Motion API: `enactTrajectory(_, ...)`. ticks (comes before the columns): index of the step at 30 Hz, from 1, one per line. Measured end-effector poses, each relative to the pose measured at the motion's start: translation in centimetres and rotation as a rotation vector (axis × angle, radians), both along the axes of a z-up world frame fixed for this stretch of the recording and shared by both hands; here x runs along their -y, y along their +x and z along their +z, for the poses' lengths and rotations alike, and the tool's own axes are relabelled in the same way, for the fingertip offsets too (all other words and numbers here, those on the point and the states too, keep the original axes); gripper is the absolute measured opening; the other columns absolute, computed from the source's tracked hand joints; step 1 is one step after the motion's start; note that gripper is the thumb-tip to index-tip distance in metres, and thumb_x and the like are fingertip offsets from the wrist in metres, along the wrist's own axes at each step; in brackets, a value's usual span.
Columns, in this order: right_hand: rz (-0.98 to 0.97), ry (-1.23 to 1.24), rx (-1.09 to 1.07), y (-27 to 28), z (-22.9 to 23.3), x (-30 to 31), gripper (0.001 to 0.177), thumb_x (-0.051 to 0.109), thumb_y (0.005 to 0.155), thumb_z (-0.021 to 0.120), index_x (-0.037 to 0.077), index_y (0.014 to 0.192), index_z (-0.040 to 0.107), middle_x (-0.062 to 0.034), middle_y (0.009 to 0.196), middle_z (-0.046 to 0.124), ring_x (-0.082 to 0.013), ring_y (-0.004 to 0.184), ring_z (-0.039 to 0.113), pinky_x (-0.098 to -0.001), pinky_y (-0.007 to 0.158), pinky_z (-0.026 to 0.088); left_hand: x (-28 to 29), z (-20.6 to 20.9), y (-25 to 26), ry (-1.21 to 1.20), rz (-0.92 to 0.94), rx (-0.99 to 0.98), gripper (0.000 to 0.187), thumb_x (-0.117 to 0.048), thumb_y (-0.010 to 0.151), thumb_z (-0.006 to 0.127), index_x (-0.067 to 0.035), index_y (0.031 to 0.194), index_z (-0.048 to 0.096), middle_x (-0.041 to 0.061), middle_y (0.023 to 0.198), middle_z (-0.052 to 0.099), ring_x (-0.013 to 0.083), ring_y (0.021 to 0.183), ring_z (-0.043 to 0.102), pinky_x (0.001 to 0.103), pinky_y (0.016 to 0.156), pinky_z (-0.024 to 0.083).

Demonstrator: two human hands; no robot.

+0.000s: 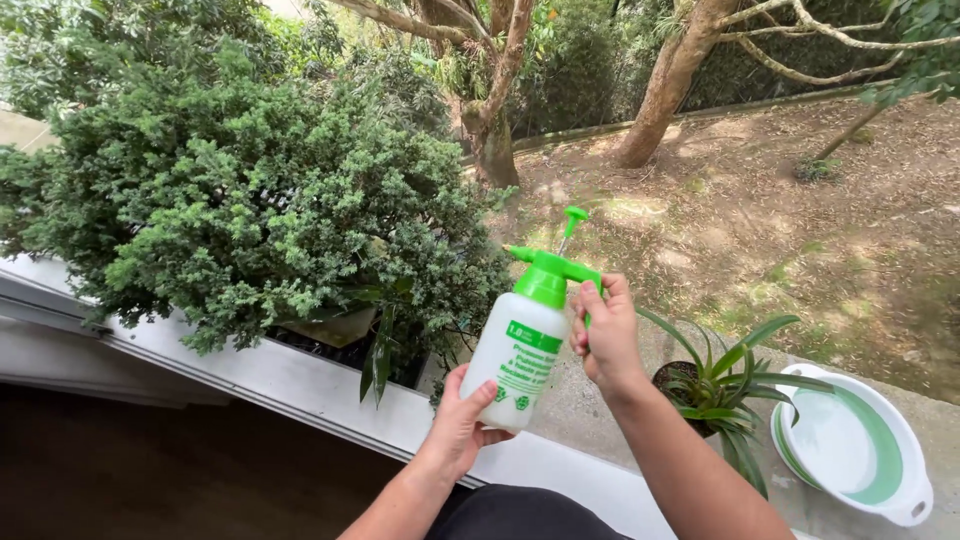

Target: Watering or misting plants on a balcony using a pressurized spray bottle.

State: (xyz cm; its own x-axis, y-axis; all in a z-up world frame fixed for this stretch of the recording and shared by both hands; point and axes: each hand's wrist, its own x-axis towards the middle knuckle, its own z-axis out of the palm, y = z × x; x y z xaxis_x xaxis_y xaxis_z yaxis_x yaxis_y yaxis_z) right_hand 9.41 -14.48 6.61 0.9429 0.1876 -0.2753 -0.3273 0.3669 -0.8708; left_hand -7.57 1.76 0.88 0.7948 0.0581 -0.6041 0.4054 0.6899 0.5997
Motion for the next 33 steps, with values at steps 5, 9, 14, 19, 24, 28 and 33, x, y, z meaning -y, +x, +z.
enactTrajectory(5, 0.050, 0.083, 0.006, 0.6, 0.3, -2.6, 0.008, 0.020, 0.104, 0.054, 0.017, 0.107, 0.048, 0.0003, 0.070, 0.050, -0.0064, 0.039, 0.039, -0.0240, 0.030, 0.029, -2.1, 1.7, -0.2, 0.125, 0.100, 0.013, 0.088, -0.045, 0.076, 0.078, -0.020, 0.145, 0.029, 0.016, 0.131, 0.059, 0.0345, 0.111, 0.067, 0.056, 0.080, 0.060)
enactTrajectory(9, 0.017, 0.084, 0.091, 2.7, 0.7, -3.7, 0.009, 0.019, 0.105, 0.054, 0.014, 0.108, 0.047, 0.0000, 0.073, 0.052, -0.0059, 0.041, 0.040, -0.0237, 0.031, 0.029, -2.8, 2.6, 1.4, 0.165, 0.123, 0.120, 0.087, -0.045, 0.078, 0.076, -0.018, 0.146, 0.030, 0.015, 0.129, 0.059, 0.0349, 0.106, 0.065, 0.054, 0.075, 0.059)
enactTrajectory(14, -0.052, 0.055, 0.031, 3.1, 1.8, -1.5, 0.009, 0.019, 0.105, 0.053, 0.014, 0.107, 0.045, 0.0001, 0.072, 0.052, -0.0062, 0.041, 0.041, -0.0228, 0.032, 0.030, -1.8, 2.4, 3.5, 0.203, 0.019, 0.067, 0.094, -0.045, 0.076, 0.078, -0.021, 0.150, 0.026, 0.018, 0.129, 0.059, 0.0339, 0.106, 0.064, 0.051, 0.074, 0.059)
enactTrajectory(19, -0.106, -0.056, -0.026, 1.4, 0.4, 1.5, 0.009, 0.018, 0.105, 0.054, 0.014, 0.107, 0.046, 0.0006, 0.072, 0.052, -0.0068, 0.042, 0.041, -0.0229, 0.032, 0.029, 0.3, 1.1, 2.3, 0.172, -0.079, 0.019, 0.100, -0.048, 0.074, 0.080, -0.020, 0.153, 0.025, 0.018, 0.130, 0.058, 0.0340, 0.106, 0.065, 0.047, 0.073, 0.059)
enactTrajectory(24, -0.073, -0.100, -0.072, -1.2, -2.7, 3.4, 0.010, 0.016, 0.103, 0.055, 0.013, 0.106, 0.046, -0.0019, 0.071, 0.052, -0.0083, 0.041, 0.041, -0.0259, 0.032, 0.032, 1.6, 0.4, -1.3, 0.144, -0.133, -0.051, 0.094, -0.046, 0.078, 0.076, -0.020, 0.152, 0.024, 0.018, 0.129, 0.059, 0.0324, 0.104, 0.066, 0.045, 0.072, 0.059)
enactTrajectory(28, -0.048, -0.036, -0.101, -3.7, -3.3, 2.4, 0.014, 0.015, 0.101, 0.057, 0.015, 0.105, 0.043, -0.0012, 0.070, 0.052, -0.0088, 0.039, 0.041, -0.0263, 0.031, 0.032, 1.5, -0.3, -4.5, 0.118, -0.100, -0.079, 0.090, -0.044, 0.081, 0.073, -0.018, 0.152, 0.024, 0.015, 0.131, 0.059, 0.0298, 0.104, 0.067, 0.045, 0.073, 0.060)
enactTrajectory(33, 0.012, 0.062, -0.010, -5.5, -2.2, 1.0, 0.017, 0.014, 0.100, 0.059, 0.015, 0.104, 0.043, -0.0027, 0.069, 0.052, -0.0086, 0.037, 0.041, -0.0259, 0.029, 0.030, 1.0, 0.7, -6.7, 0.105, 0.012, 0.021, 0.092, -0.040, 0.078, 0.076, -0.019, 0.151, 0.024, 0.015, 0.130, 0.062, 0.0282, 0.105, 0.069, 0.043, 0.070, 0.059)
